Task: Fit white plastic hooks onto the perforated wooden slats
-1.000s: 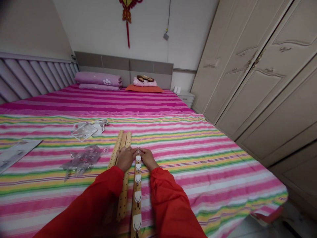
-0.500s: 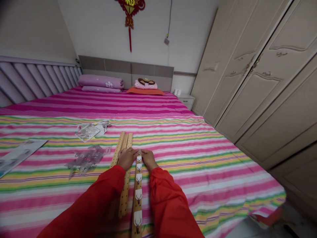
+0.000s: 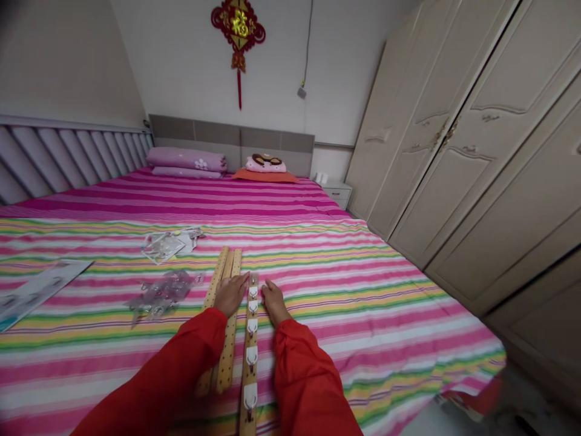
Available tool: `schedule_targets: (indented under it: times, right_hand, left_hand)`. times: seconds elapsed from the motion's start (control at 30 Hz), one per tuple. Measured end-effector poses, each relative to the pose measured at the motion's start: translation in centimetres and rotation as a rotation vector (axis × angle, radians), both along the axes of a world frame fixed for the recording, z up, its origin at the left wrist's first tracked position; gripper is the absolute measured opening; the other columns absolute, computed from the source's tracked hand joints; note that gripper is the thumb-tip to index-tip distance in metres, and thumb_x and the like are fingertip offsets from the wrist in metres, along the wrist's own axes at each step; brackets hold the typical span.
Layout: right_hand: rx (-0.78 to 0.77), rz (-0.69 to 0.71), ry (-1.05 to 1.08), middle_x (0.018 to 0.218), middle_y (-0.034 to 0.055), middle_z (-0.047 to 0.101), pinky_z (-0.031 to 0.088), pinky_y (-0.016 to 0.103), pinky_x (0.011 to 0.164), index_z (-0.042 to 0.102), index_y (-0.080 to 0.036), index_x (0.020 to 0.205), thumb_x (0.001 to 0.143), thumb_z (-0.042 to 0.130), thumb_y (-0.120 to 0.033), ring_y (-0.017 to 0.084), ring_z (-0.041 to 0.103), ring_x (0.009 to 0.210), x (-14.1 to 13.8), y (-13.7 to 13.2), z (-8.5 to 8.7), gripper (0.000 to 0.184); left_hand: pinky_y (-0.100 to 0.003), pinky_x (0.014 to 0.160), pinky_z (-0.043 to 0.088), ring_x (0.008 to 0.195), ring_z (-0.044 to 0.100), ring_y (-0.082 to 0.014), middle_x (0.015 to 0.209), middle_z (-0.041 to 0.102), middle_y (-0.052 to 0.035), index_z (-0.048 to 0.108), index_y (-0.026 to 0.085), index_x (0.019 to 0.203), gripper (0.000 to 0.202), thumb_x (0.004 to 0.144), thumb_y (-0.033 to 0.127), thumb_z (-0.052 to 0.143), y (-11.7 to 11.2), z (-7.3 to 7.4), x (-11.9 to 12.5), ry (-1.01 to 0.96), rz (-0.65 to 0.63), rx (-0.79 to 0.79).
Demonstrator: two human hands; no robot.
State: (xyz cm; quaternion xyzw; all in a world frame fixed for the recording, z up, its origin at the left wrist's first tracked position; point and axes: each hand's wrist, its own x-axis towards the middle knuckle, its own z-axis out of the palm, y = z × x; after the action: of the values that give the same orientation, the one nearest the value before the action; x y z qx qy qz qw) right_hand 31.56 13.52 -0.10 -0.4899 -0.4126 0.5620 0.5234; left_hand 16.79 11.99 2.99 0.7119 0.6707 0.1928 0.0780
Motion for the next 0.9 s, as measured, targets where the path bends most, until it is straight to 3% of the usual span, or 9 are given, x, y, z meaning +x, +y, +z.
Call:
schedule_targets:
  times: [0.13,0.37,0.53,0.63,0.77,0.9]
  right_hand:
    - [-0.054,-0.032,0.008,0.045,-0.0084,0.048,0.027,0.020,0.034,0.063,-0.012,0.111,0.071,0.066,-0.032,0.009,0.040,0.034,-0.1,-1.0,-0.1,0.045]
    - [-0.039,-0.065,0.031,0.045,-0.0083,0.046,0.027,0.021,0.035,0.063,-0.017,0.084,0.067,0.067,-0.041,0.009,0.038,0.034,0.7,-5.0,-0.1,0.029]
    - [-0.111,-0.083,0.105,0.047,-0.0073,0.050,0.027,0.023,0.037,0.061,-0.013,0.113,0.064,0.069,-0.044,0.011,0.042,0.036,2.3,-9.8,-0.9,0.059]
    - [-0.081,-0.082,0.065,0.042,-0.0071,0.049,0.029,0.023,0.040,0.059,-0.009,0.121,0.063,0.072,-0.046,0.013,0.045,0.039,3.2,-12.8,-1.2,0.070]
    - [-0.082,-0.069,0.076,0.043,-0.0066,0.051,0.031,0.024,0.042,0.063,-0.009,0.116,0.060,0.076,-0.050,0.013,0.045,0.040,3.8,-16.2,-1.0,0.071]
    - [-0.081,-0.138,0.133,0.045,-0.0056,0.052,0.029,0.023,0.040,0.070,-0.013,0.095,0.057,0.078,-0.053,0.010,0.043,0.039,3.8,-19.3,-1.6,0.056]
  left_hand:
    - [-0.039,0.109,0.026,0.130,0.041,-0.0224,0.145,0.047,-0.0068,0.037,0.022,0.144,0.052,0.094,0.032,0.026,-1.0,-0.1,-0.4,-0.043,-0.041,-0.024]
    - [-0.038,0.117,0.018,0.143,0.025,-0.0195,0.155,0.030,-0.0097,0.026,0.014,0.149,0.059,0.093,0.034,0.025,-3.7,0.0,-0.9,-0.148,-0.083,-0.186]
    - [-0.037,0.116,0.023,0.141,0.030,-0.0200,0.153,0.034,-0.0113,0.030,0.013,0.147,0.059,0.091,0.032,0.032,-7.0,-1.5,-1.7,-0.239,-0.127,-0.143]
    - [-0.040,0.116,0.026,0.140,0.032,-0.0214,0.151,0.037,-0.0107,0.032,0.014,0.146,0.059,0.091,0.034,0.033,-9.5,-3.0,-2.1,-0.269,-0.159,-0.079]
    - [-0.043,0.114,0.031,0.138,0.036,-0.0232,0.148,0.043,-0.0091,0.038,0.017,0.144,0.055,0.092,0.035,0.034,-12.6,-4.7,-2.1,-0.280,-0.198,0.026]
    - [-0.044,0.113,0.033,0.135,0.040,-0.0232,0.144,0.048,-0.0072,0.040,0.021,0.143,0.052,0.093,0.033,0.034,-14.8,-5.5,-2.0,-0.256,-0.212,0.100]
